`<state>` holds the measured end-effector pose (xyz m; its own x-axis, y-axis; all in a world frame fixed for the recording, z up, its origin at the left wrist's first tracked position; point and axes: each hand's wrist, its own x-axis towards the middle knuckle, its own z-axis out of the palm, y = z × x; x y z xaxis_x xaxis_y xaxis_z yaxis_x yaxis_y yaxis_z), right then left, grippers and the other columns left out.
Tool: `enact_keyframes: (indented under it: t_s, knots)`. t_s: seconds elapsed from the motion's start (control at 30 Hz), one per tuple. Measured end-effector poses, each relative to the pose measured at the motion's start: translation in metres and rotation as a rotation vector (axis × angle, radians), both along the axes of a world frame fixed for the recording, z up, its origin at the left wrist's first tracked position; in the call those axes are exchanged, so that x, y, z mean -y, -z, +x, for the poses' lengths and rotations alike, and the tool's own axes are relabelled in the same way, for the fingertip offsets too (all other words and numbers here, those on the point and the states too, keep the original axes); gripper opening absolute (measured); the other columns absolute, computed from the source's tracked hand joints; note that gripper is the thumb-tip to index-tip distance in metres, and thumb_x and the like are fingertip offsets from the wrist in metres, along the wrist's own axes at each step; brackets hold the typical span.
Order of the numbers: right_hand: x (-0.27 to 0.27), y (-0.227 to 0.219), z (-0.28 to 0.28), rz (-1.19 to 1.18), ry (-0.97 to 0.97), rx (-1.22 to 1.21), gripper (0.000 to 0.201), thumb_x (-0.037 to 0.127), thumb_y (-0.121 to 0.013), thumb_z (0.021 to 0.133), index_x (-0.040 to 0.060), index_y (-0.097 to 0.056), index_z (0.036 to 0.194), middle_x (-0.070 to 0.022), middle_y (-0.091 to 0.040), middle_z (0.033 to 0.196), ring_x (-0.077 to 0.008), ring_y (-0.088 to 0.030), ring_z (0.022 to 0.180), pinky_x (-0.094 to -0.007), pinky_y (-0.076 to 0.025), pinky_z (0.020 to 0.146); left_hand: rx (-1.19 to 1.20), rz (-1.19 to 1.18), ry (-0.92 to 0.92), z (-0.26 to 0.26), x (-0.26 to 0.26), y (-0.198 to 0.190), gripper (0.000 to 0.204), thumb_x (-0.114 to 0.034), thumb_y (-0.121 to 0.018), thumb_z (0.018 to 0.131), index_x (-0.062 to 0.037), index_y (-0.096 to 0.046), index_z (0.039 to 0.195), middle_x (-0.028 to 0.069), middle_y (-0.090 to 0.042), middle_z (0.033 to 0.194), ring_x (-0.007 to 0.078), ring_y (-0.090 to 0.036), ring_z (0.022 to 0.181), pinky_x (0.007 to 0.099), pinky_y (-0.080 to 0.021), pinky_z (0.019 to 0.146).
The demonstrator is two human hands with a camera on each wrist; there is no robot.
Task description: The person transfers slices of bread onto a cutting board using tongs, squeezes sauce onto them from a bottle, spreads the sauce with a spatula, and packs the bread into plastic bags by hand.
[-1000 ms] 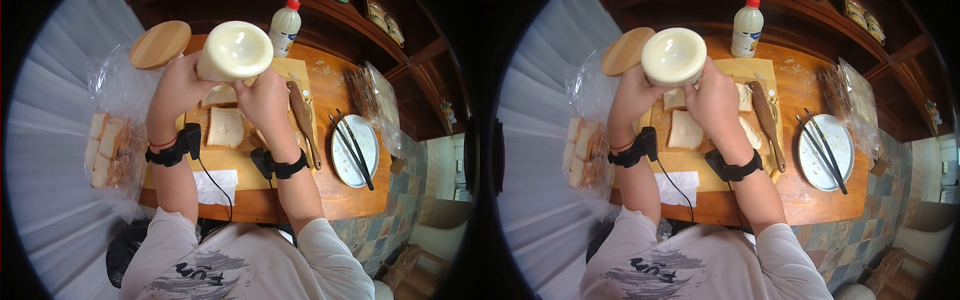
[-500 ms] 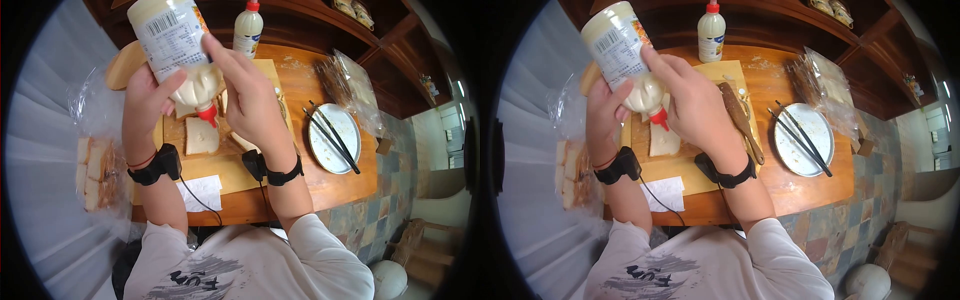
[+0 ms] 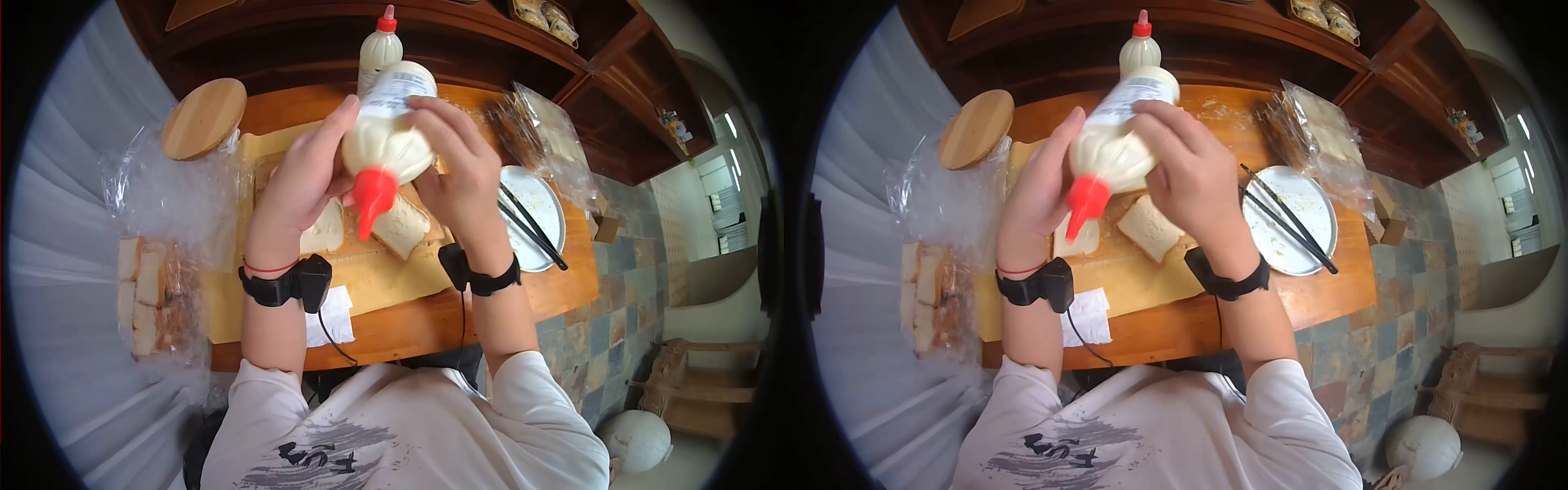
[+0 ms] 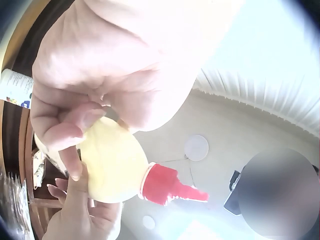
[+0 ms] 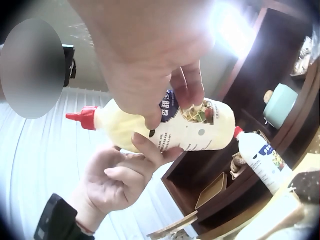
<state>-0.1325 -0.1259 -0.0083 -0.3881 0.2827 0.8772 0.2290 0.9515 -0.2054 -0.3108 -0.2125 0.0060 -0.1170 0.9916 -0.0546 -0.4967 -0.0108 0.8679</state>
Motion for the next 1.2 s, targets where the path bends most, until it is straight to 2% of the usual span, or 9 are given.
enact_keyframes:
  t_s: [0.13, 0.2, 0.23, 0.43, 0.57, 0.63, 0.93, 1.07, 1.2]
  knots:
    - [-0.016, -0.008, 0.021, -0.331, 0.096, -0.121, 0.032, 0.002, -0.075, 0.084, 0.0039, -0.071, 0.116, -0.0174, -0.074, 0.106, -0.0343, -0.073, 0.091, -0.0375, -0.059, 0.080, -0.274, 0.061, 0.038, -0.004, 0.006, -0.005, 0.029, -0.032, -0.058, 0.108, -0.0035, -0.066, 0.108, 0.0036, -0.070, 0.083, 0.0011, -0.036, 0.049, 0.0185, -0.033, 0.047]
    - [-0.036, -0.011, 0.033, -0.549, 0.342, 0.002, 0.028, 0.014, -0.077, 0.087, 0.0020, -0.070, 0.111, -0.0201, -0.074, 0.095, -0.0364, -0.073, 0.089, -0.0394, -0.057, 0.076, -0.318, 0.066, 0.019, -0.009, 0.009, -0.005, 0.024, -0.026, -0.057, 0.109, -0.0040, -0.064, 0.111, 0.0048, -0.071, 0.086, -0.0003, -0.035, 0.051, 0.0173, -0.031, 0.048]
    - [-0.052, -0.004, 0.037, -0.510, 0.469, 0.056, 0.031, 0.024, -0.075, 0.090, -0.0001, -0.071, 0.109, -0.0166, -0.075, 0.088, -0.0258, -0.073, 0.084, -0.0379, -0.055, 0.074, -0.315, 0.101, -0.033, -0.010, 0.012, -0.007, 0.022, -0.025, -0.057, 0.109, -0.0036, -0.064, 0.110, 0.0051, -0.069, 0.087, -0.0002, -0.035, 0.052, 0.0171, -0.031, 0.050]
    - [-0.107, 0.039, 0.052, -0.682, 0.760, 0.271, 0.042, 0.035, -0.075, 0.089, -0.0023, -0.072, 0.108, -0.0186, -0.077, 0.092, -0.0368, -0.075, 0.088, -0.0439, -0.055, 0.084, -0.246, 0.209, -0.125, -0.022, 0.022, -0.013, 0.019, -0.021, -0.053, 0.109, -0.0038, -0.062, 0.109, 0.0059, -0.067, 0.088, 0.0005, -0.035, 0.054, 0.0178, -0.029, 0.051]
    - [-0.121, 0.051, 0.057, -0.707, 0.766, 0.217, 0.043, 0.034, -0.076, 0.089, -0.0043, -0.071, 0.106, -0.0186, -0.077, 0.086, -0.0342, -0.076, 0.085, -0.0427, -0.056, 0.082, -0.160, 0.259, -0.159, -0.030, 0.026, -0.013, 0.021, -0.019, -0.053, 0.109, -0.0013, -0.064, 0.109, 0.0087, -0.070, 0.087, 0.0017, -0.035, 0.054, 0.0192, -0.031, 0.052]
    - [-0.125, 0.053, 0.058, -0.827, 0.723, 0.189, 0.047, 0.036, -0.077, 0.088, -0.0051, -0.069, 0.109, -0.0280, -0.074, 0.105, -0.0449, -0.070, 0.104, -0.0490, -0.054, 0.090, -0.170, 0.261, -0.193, -0.033, 0.027, -0.014, 0.021, -0.019, -0.053, 0.109, -0.0008, -0.064, 0.110, 0.0083, -0.070, 0.087, 0.0018, -0.035, 0.054, 0.0193, -0.030, 0.052]
    - [-0.134, 0.056, 0.060, -0.854, 0.680, 0.182, 0.049, 0.036, -0.077, 0.086, -0.0046, -0.070, 0.112, -0.0270, -0.074, 0.107, -0.0432, -0.071, 0.105, -0.0482, -0.055, 0.092, -0.184, 0.271, -0.291, -0.045, 0.038, -0.020, 0.024, -0.020, -0.053, 0.109, 0.0007, -0.065, 0.111, 0.0064, -0.068, 0.090, 0.0013, -0.034, 0.054, 0.0195, -0.030, 0.052]
    - [-0.093, 0.045, 0.065, -0.775, 0.817, 0.333, 0.046, 0.035, -0.077, 0.087, -0.0033, -0.070, 0.111, -0.0245, -0.075, 0.104, -0.0412, -0.072, 0.101, -0.0472, -0.056, 0.089, -0.194, 0.287, -0.348, -0.046, 0.043, -0.023, 0.024, -0.020, -0.053, 0.109, 0.0009, -0.065, 0.111, 0.0061, -0.067, 0.089, 0.0011, -0.034, 0.055, 0.0197, -0.030, 0.052]
    - [-0.023, 0.032, 0.073, -0.777, 0.577, 0.565, 0.039, 0.034, -0.080, 0.085, 0.0014, -0.071, 0.105, -0.0180, -0.076, 0.092, -0.0369, -0.074, 0.088, -0.0441, -0.057, 0.078, -0.177, 0.307, -0.327, -0.055, 0.043, -0.022, 0.024, -0.020, -0.053, 0.109, 0.0008, -0.065, 0.111, 0.0057, -0.067, 0.089, 0.0014, -0.034, 0.055, 0.0199, -0.030, 0.053]
